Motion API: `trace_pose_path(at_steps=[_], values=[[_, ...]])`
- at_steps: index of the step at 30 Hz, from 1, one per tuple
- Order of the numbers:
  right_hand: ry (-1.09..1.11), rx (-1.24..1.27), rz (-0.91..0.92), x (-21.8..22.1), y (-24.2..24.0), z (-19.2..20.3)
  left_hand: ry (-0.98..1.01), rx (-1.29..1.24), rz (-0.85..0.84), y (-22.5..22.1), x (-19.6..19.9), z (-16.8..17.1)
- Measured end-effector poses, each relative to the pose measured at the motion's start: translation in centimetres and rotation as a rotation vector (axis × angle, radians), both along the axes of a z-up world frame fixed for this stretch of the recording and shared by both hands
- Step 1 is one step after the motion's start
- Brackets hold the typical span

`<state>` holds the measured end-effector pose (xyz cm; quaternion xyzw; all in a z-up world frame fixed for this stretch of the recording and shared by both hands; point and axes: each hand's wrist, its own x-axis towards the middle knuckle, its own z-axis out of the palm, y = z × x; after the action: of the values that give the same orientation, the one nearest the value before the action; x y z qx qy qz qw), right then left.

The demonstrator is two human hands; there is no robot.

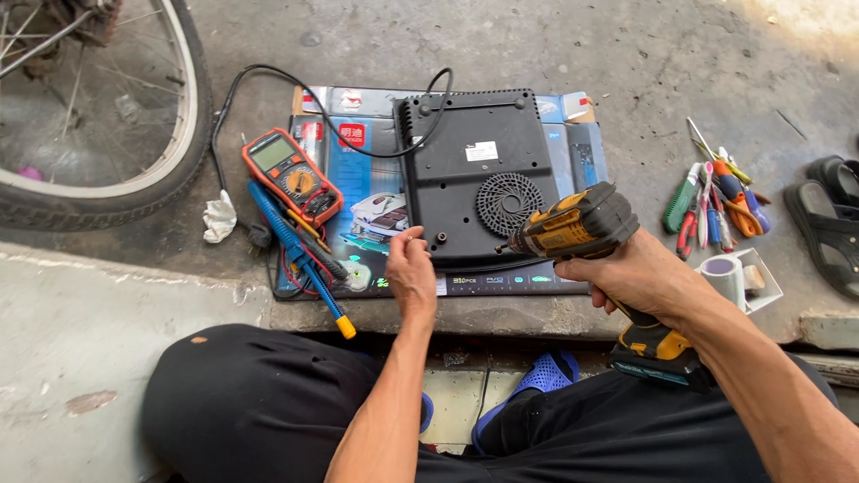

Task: The person wipes the top surface of an induction cooker with a cloth, then turns the device over and uses a power drill to remove the screws from the bottom panel before lifting it to reveal the internal components.

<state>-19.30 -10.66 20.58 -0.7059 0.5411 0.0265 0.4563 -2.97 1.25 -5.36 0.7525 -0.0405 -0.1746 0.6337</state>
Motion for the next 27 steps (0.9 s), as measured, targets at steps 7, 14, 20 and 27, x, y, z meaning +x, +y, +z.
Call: trace_pose_path(at_steps=[7,14,20,27], values=[[0.024,0.022,-0.042,-1.5,-1.8,-2.1,0.492,-0.126,0.067,-0.8,0.4,-1.6],[0.078,0.044,-0.016,-0.6,-2.7,-1.2,0.375,0.019,-0.029,-0.4,-0.7,-1.0],[0.132,0.134,0.133,0.7,-5.6,-1.4,0.316,0.125,-0.043,-0.8,-0.7,-1.4],[0.217,0.132,0.294,1.9,-6.8,-2.3,0.105,0.313,-0.315,-2.7,-3.0,0.4]])
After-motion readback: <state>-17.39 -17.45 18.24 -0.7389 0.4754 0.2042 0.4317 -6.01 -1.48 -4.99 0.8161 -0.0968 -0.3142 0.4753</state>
